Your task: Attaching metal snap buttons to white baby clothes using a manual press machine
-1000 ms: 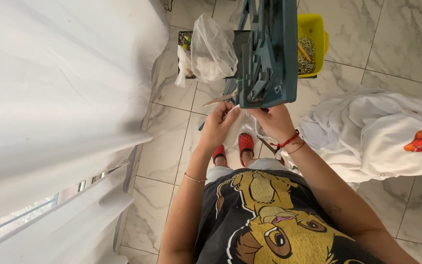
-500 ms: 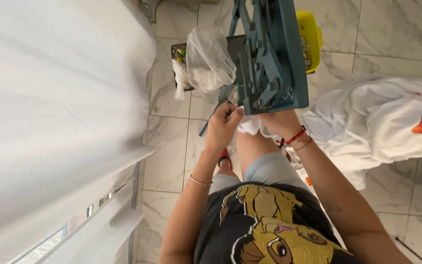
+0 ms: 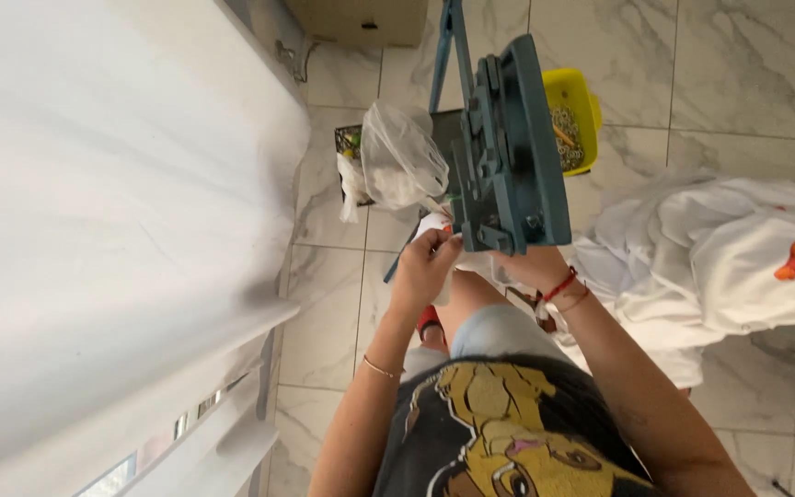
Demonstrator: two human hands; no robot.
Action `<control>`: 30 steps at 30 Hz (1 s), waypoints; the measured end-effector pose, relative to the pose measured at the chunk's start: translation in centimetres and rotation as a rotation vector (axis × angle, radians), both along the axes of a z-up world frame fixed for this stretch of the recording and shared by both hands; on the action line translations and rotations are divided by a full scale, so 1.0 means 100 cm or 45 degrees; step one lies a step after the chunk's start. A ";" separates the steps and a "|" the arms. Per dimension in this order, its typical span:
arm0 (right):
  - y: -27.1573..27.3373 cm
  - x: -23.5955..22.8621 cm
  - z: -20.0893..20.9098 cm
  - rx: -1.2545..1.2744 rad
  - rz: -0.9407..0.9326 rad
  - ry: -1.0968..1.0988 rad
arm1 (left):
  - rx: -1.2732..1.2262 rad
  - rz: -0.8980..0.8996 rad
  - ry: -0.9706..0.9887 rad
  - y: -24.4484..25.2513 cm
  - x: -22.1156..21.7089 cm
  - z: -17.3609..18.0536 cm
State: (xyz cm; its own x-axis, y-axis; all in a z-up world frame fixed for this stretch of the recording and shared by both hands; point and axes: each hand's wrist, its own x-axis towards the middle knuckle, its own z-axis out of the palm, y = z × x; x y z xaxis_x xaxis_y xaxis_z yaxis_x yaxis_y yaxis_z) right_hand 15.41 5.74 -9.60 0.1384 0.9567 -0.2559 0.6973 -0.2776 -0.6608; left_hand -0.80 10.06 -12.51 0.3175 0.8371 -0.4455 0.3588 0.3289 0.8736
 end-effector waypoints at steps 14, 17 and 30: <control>-0.014 0.013 -0.011 0.202 -0.141 0.459 | 0.053 -0.088 -0.013 -0.014 0.004 0.038; -0.017 0.012 0.020 0.338 -0.020 0.395 | 0.066 -0.101 0.013 -0.023 0.007 0.057; -0.024 0.081 0.006 -0.207 0.377 -0.492 | 0.319 -0.172 0.081 -0.063 0.031 0.104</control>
State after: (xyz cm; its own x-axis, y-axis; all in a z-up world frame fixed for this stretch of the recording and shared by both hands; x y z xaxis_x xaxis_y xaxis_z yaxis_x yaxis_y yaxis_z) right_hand 23.53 3.30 -9.01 -0.0185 0.9214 -0.3882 0.9465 -0.1090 -0.3038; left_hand 2.30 3.78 -2.07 0.4113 0.8757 -0.2529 0.4415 0.0514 0.8958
